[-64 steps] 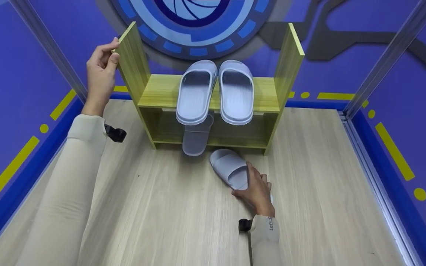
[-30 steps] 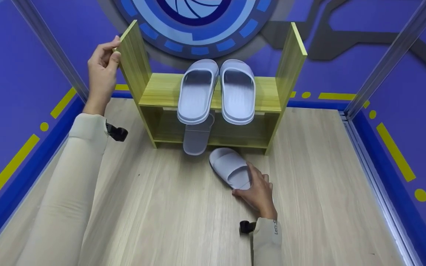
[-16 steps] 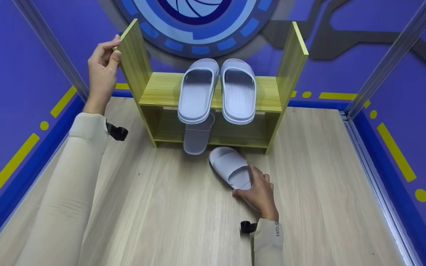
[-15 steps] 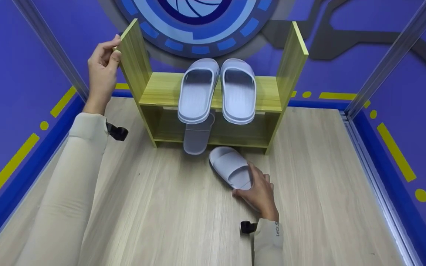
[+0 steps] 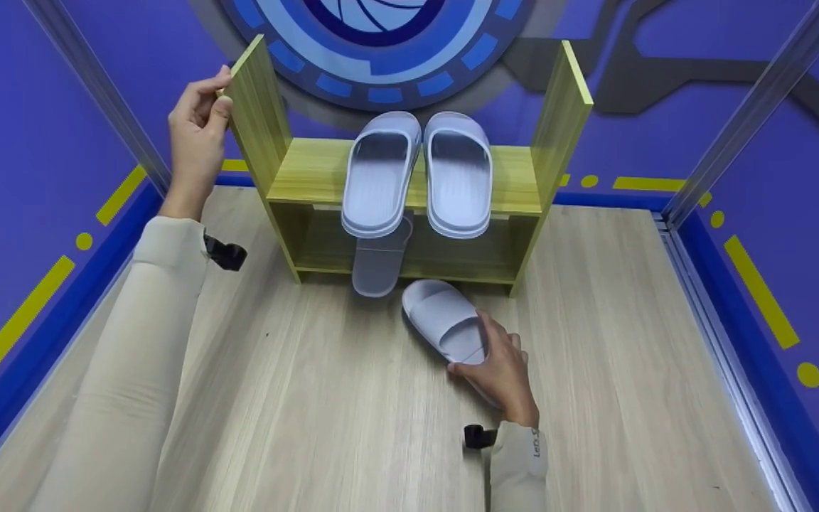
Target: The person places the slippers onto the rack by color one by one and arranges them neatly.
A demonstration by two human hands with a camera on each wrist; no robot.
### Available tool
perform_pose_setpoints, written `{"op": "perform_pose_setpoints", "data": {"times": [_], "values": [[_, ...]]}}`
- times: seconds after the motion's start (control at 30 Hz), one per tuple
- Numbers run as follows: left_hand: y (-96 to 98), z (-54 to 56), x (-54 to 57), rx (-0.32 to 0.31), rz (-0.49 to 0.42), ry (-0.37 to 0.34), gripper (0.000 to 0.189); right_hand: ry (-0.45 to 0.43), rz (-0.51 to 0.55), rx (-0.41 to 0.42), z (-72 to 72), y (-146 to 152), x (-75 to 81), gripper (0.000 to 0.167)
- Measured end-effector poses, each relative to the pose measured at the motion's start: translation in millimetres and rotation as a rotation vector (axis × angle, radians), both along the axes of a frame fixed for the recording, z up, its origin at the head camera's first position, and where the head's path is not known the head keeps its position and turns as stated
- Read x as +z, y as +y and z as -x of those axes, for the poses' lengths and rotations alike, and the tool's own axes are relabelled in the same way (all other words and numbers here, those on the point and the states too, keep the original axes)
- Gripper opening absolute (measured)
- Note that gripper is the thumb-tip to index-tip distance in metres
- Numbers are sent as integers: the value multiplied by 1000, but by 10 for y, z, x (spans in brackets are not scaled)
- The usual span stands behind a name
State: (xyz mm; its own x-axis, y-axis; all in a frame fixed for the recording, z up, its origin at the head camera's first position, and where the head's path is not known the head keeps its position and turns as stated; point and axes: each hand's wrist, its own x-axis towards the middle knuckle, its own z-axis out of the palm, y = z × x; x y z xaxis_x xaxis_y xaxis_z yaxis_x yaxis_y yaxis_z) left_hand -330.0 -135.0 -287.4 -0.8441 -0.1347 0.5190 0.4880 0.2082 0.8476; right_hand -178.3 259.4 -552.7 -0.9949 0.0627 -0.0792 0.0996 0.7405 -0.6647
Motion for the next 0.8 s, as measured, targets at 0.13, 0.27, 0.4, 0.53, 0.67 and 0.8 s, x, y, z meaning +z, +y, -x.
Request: {"op": "perform_pose_setpoints", "data": {"times": [0.13,0.27,0.4,0.53,0.67,0.8], "values": [[23,-89,64,-14,-15,-2,30,22,8,6,0,12,32,112],[29,-99,73,-39,-31,13,31,48,10,8,2,12,61,109],[30,-101,75,-36,-32,3,31,52,38,-1,14,-7,83,109],[29,-110,81,-35,-35,-6,31,59,82,-21,38,-37,98,110],[27,-116,76,-49,-39,8,32,78,83,-49,78,-70,94,111],[20,-113,67,-58,-42,11,33,105,64,-76,125,-105,87,111]]}}
